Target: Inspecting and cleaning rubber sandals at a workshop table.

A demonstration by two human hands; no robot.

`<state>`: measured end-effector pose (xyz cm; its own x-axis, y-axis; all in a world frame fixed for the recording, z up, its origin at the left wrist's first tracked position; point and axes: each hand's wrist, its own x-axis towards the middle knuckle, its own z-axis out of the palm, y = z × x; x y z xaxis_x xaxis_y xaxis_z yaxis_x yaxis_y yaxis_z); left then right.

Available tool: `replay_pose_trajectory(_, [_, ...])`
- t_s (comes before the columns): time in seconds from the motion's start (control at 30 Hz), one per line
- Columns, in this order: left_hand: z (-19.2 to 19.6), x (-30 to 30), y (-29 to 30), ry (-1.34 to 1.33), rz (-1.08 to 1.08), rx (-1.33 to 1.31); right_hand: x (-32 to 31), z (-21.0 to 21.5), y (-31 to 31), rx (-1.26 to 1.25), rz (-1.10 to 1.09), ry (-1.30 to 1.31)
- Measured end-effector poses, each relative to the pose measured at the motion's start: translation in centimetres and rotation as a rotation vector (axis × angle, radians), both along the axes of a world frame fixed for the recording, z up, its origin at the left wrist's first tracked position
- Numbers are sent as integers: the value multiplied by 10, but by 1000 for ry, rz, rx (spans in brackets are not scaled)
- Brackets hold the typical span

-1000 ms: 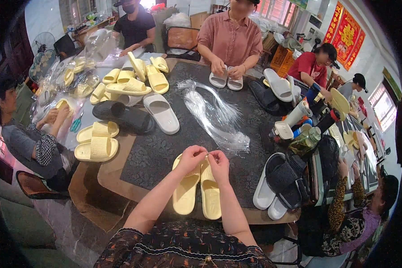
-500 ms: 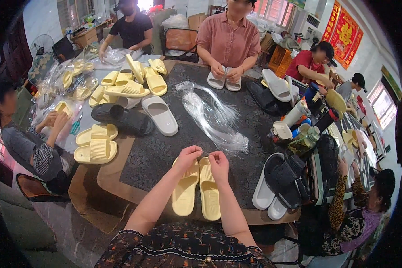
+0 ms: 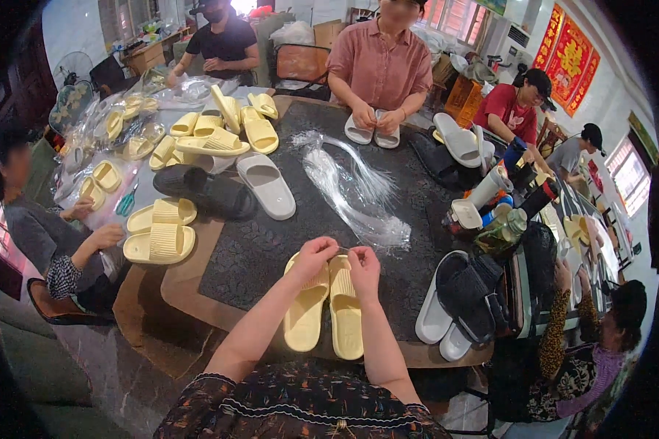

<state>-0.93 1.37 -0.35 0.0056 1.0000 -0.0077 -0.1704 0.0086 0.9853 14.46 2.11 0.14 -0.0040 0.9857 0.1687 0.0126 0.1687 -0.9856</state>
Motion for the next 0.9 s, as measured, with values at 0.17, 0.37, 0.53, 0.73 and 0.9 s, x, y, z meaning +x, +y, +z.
replay_pose_trajectory(0.17, [0,-2,-1,30,14,28,1,-14,4,5,68,-16])
replay_pose_trajectory(0.37, [1,1,-1,-77,61,-23,1,-11,4,-21,-18,39])
replay_pose_trajectory(0.53, [4,3,-4,95,25,74,0,-11,4,61,93,-44])
replay_pose_trajectory(0.73, [10,-2,0,-109,110,-33,0,-7,5,27,17,71])
replay_pose_trajectory(0.9, [14,-6,7,-291,246,185,6,28,-14,320,-127,-131])
